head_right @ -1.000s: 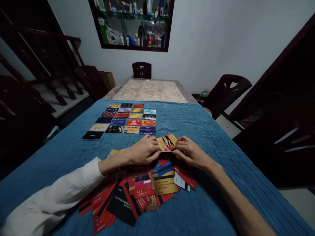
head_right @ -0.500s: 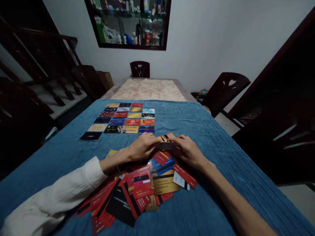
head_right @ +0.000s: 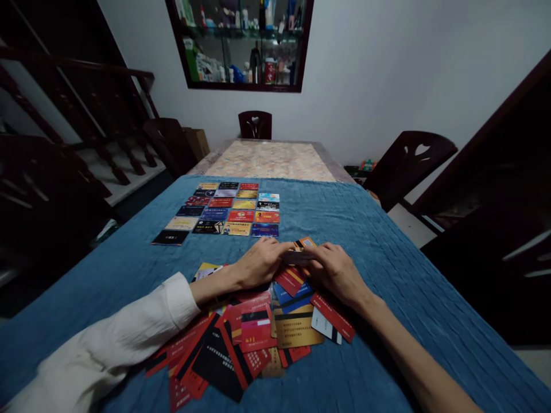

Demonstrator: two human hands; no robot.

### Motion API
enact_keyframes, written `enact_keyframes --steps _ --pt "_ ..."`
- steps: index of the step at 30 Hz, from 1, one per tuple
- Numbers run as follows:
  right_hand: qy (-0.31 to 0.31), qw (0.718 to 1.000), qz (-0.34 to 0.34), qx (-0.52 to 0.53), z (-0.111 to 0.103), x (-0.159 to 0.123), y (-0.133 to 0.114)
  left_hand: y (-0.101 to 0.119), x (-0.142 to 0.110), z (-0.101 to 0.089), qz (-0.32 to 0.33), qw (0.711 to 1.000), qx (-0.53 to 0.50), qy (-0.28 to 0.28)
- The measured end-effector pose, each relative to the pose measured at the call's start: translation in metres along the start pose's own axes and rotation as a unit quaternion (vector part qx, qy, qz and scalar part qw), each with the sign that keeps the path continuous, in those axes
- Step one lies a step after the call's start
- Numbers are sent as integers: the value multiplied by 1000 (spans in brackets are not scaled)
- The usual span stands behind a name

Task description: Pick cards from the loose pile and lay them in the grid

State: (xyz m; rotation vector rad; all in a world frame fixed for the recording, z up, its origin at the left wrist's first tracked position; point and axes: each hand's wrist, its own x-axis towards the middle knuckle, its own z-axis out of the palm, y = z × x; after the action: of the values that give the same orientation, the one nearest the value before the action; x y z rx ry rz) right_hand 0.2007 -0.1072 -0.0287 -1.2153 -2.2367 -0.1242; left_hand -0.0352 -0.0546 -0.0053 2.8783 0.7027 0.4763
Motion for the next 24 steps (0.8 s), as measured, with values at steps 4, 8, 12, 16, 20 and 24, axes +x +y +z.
enact_keyframes --steps 4,8,12,16,20,24 --pt "-3 999 -10 -31 5 -2 3 4 0 -2 -10 999 33 -18" --pt "-14 998 -13 -60 11 -5 5 2 -1 -2 -23 998 51 -19" --pt "-20 997 -15 -79 14 -6 5 -3 -2 2 -45 998 53 -12" --pt "-31 994 0 -108 19 -7 5 -6 -2 6 -71 996 54 -4" --pt "-30 990 12 -135 24 -8 5 -4 -1 6 -75 996 42 -4" --pt "-24 989 10 -145 26 -7 6 -1 -1 4 -86 996 26 -4"
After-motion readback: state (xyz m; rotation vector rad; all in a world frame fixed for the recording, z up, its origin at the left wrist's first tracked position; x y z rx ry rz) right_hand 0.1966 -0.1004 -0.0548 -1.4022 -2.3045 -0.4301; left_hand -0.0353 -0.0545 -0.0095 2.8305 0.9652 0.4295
